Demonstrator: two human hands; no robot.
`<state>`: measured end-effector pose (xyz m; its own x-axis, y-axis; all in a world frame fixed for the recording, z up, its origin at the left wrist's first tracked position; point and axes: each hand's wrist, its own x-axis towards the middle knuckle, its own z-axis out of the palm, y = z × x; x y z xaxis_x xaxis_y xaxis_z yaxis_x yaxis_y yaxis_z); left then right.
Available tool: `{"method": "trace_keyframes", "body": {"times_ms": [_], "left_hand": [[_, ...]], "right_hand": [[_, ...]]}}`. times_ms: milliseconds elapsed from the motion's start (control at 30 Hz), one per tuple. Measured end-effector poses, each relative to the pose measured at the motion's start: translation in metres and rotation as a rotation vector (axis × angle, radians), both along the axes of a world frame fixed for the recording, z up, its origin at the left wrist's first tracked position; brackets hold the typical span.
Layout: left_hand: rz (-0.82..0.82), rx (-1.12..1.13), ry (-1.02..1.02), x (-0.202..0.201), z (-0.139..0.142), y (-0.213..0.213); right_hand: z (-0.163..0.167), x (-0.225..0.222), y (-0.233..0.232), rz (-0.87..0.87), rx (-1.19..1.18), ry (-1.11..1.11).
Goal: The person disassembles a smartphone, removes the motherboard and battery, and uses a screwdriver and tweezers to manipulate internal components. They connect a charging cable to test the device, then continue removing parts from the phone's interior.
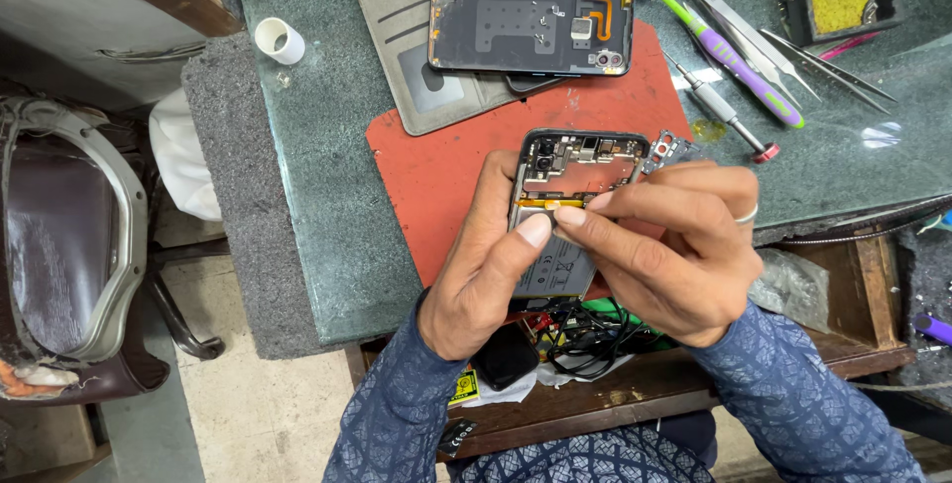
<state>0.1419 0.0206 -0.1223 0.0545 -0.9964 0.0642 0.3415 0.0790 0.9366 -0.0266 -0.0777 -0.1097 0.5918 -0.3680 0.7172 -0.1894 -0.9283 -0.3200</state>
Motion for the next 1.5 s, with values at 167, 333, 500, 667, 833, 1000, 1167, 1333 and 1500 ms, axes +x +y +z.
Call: {"method": "trace_keyframes", "body": {"times_ms": [167,333,500,667,833,1000,1167,1333,1500], "left_hand": [[0.018,-0.033,-0.034,0.0000,-0.0048,0.0001],[0.023,-0.034,-0.048,0.0000,-0.0058,0.0017],[0.024,-0.039,-0.072,0.0008,-0.0076,0.0034],[0.031,-0.033,-0.094,0.0004,-0.0096,0.0036],[0.033,-0.044,-0.102,0.0008,-0.0098,0.0029],[0.033,-0.033,-0.081,-0.0001,-0.0087,0.0020],[0.029,-0.041,-0.002,0.0005,-0.0055,0.0032],[0.073,-0.039,-0.063,0.0005,-0.0057,0.0029],[0.112,-0.036,-0.048,-0.0001,-0.0070,0.0017]], "right_hand": [[-0.0041,-0.0006,-0.0001,0.035,-0.032,0.012],[-0.0031,-0.0033,0.0027,0.048,-0.034,0.046],[-0.0054,-0.0009,0.0021,0.062,-0.079,0.009],[-0.0047,-0.0026,0.0017,0.065,-0.100,0.020],[-0.0060,-0.0017,0.0008,0.067,-0.105,0.004],[-0.0065,-0.0024,0.0015,0.059,-0.103,0.006],[-0.0046,-0.0036,0.0033,0.051,-0.088,0.021],[-0.0027,-0.0039,0.0051,0.060,-0.088,0.029],[-0.0023,-0.0059,0.0066,0.078,-0.084,0.046]]}}
